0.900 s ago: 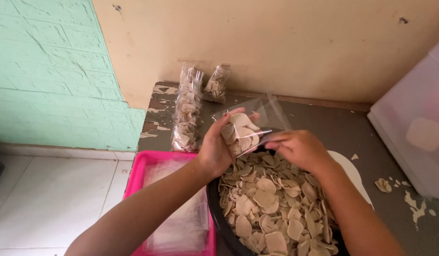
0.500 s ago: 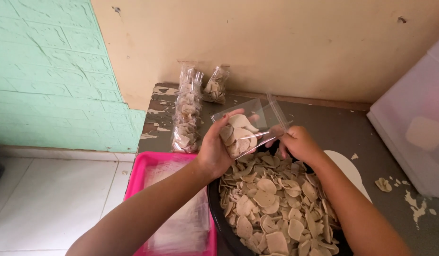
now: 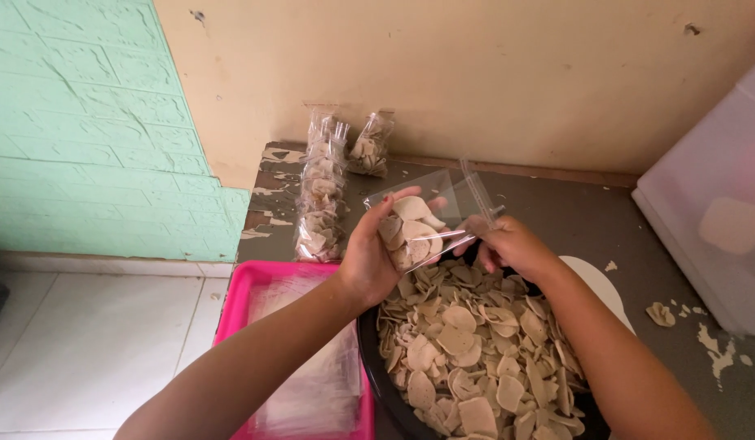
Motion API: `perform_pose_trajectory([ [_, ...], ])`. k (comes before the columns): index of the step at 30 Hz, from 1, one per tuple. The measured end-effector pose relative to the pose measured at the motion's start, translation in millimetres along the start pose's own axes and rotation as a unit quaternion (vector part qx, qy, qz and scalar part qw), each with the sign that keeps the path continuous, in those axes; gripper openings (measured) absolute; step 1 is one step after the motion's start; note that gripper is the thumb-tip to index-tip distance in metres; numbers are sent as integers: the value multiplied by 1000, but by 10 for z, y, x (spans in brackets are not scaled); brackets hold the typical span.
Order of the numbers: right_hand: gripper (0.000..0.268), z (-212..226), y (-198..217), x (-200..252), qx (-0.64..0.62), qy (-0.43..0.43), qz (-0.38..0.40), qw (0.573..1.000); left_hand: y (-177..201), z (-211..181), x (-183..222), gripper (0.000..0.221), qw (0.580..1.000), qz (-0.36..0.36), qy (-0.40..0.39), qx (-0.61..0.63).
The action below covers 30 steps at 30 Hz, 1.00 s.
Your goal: Packaging chips into small plastic bags using a spoon and weighing them on a digital scale for portion control.
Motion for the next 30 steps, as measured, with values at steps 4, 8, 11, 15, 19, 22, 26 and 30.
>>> perform_pose_trajectory([
  [4,40,-174,37,-112,-60,3,9,998,-34,-21,15,57,1000,-1,-1,-4],
  [8,33,-54,-101,-18,-61,-17,26,998,-28,-17,16,57,1000,3,2,2],
  [11,35,-163,-55,-88,-75,-33,25,996,-53,-23,10,56,1000,5,3,2],
  [15,38,-194,-137,-43,-86,-63,57,993,-13,-6,-7,56,1000,4,2,-1],
  [19,37,-126,-195,20,-95,-76,80,989,-40,-22,18,56,1000,2,1,2],
  [22,38,-283,-122,-89,-127,-77,66,987,-45,-28,23,55,1000,3,3,6],
  [26,40,-362,-67,-186,-149,-68,60,985,-73,-52,40,57,1000,-8,-2,-5],
  [30,39,-195,-122,-89,-153,-62,62,984,-69,-84,52,57,1000,-18,-12,-4],
])
Point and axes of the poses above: each hand's wrist, its own x-axis away from the middle knuckle, its own y-axis out of the back of the hand, z = x × y, the point moved 7 cm from there along -x, towards the middle knuckle, and after that the axes turned 2 degrees about -y, right-handed, at the moved point
